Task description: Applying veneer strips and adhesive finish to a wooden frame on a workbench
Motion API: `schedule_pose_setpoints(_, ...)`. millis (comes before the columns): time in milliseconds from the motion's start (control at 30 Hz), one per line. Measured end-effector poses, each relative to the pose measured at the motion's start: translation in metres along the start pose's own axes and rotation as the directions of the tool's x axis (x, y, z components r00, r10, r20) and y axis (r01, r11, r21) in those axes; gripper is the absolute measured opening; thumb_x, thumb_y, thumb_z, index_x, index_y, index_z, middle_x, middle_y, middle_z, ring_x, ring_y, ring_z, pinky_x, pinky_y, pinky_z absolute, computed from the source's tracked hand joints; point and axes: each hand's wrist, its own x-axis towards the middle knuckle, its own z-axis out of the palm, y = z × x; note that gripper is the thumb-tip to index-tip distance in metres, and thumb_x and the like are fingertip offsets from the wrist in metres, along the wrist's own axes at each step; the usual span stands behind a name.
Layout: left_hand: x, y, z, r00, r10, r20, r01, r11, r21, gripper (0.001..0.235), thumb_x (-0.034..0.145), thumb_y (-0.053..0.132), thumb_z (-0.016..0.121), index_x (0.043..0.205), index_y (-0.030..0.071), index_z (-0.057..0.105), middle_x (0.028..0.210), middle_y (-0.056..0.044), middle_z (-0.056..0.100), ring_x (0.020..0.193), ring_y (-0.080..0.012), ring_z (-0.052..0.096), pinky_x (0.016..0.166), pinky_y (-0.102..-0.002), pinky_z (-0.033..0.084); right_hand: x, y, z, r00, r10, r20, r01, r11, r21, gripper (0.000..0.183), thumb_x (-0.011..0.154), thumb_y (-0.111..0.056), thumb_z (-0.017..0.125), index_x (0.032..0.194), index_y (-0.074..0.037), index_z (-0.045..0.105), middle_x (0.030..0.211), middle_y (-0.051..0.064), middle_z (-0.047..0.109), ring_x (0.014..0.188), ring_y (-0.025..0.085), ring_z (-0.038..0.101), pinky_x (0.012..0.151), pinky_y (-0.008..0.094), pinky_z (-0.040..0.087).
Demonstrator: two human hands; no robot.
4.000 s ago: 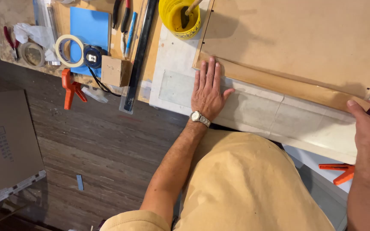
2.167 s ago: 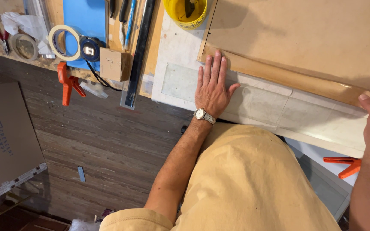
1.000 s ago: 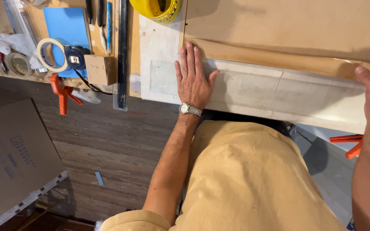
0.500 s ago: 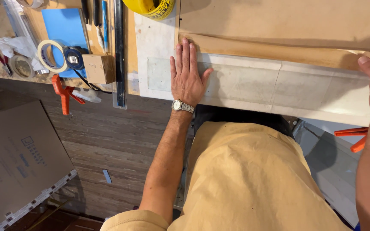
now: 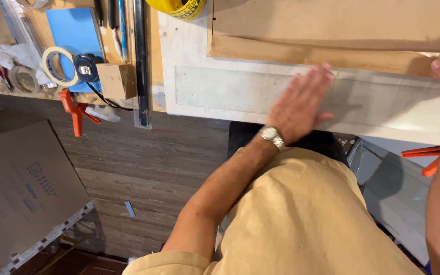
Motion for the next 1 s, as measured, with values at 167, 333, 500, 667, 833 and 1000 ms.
schedule_pose_setpoints(167, -0.026, -0.073, 0.013, 0.945, -0.310, 0.102, 0.313, 0.950, -0.013, 0.097, 0.108, 0.075, 0.044, 0.165, 0.005, 0.010, 0.172, -0.018, 0.004, 0.163, -0.0317, 0.010, 0.134, -0.049, 0.012, -0.006, -0.008, 0.001, 0.995, -0.097, 0.032, 0.097, 0.995, -0.009, 0.027, 0.115, -0.021, 0.071, 0.139, -0.019, 0.060, 0.137, -0.004, 0.064, 0.132, 0.014, 0.062, 0.120, 0.031, 0.050)
schedule_pose_setpoints(333, -0.065, -0.114, 0.022, 0.876, -0.482, -0.006, 0.480, 0.872, 0.101, 0.094, 0.101, 0.073, 0.015, 0.165, 0.005, 0.017, 0.172, -0.015, 0.012, 0.162, -0.0312, 0.010, 0.133, -0.046, 0.009, -0.010, 0.007, -0.001, 0.998, -0.038, -0.043, 0.038, 0.999, -0.003, 0.026, 0.116, -0.021, 0.077, 0.132, -0.019, 0.056, 0.129, -0.004, 0.063, 0.123, 0.012, 0.065, 0.110, 0.029, 0.054)
schedule_pose_setpoints(500, -0.072, -0.114, 0.030, 0.855, -0.480, -0.199, 0.484, 0.874, -0.028, 0.088, 0.105, 0.069, 0.028, 0.162, 0.002, 0.029, 0.170, -0.015, 0.025, 0.160, -0.0326, 0.026, 0.132, -0.048, 0.024, -0.001, 0.011, -0.003, 0.991, -0.132, -0.035, 0.128, 0.986, -0.104, 0.028, 0.120, -0.016, 0.081, 0.132, -0.011, 0.056, 0.124, 0.005, 0.061, 0.116, 0.018, 0.061, 0.104, 0.030, 0.050)
schedule_pose_setpoints(667, -0.053, -0.084, 0.033, 0.890, -0.405, -0.208, 0.396, 0.914, -0.087, 0.084, 0.106, 0.066, 0.029, 0.162, 0.003, 0.030, 0.171, -0.014, 0.023, 0.160, -0.0339, 0.024, 0.132, -0.049, 0.025, -0.002, -0.019, -0.002, 0.975, -0.220, -0.025, 0.210, 0.953, -0.218, 0.030, 0.112, -0.016, 0.090, 0.130, -0.003, 0.069, 0.117, 0.005, 0.062, 0.099, 0.015, 0.059, 0.085, 0.026, 0.050)
schedule_pose_setpoints(833, -0.021, -0.042, 0.034, 0.918, -0.332, -0.217, 0.327, 0.943, -0.059, 0.081, 0.106, 0.066, 0.038, 0.161, 0.007, 0.034, 0.170, -0.011, 0.026, 0.159, -0.0319, 0.027, 0.132, -0.048, 0.026, -0.001, -0.033, -0.002, 0.962, -0.271, -0.027, 0.255, 0.932, -0.259, 0.026, 0.106, -0.012, 0.096, 0.117, 0.001, 0.076, 0.114, 0.006, 0.064, 0.091, 0.014, 0.060, 0.072, 0.025, 0.051)
schedule_pose_setpoints(1000, -0.012, -0.029, 0.038, 0.905, -0.398, -0.149, 0.405, 0.914, 0.016, 0.085, 0.105, 0.070, 0.027, 0.164, 0.009, 0.027, 0.172, -0.008, 0.018, 0.162, -0.0293, 0.019, 0.135, -0.048, 0.022, -0.002, -0.034, 0.000, 0.936, -0.352, -0.005, 0.333, 0.890, -0.311, 0.026, 0.106, -0.015, 0.098, 0.115, 0.001, 0.080, 0.111, 0.009, 0.066, 0.087, 0.015, 0.061, 0.068, 0.027, 0.051)
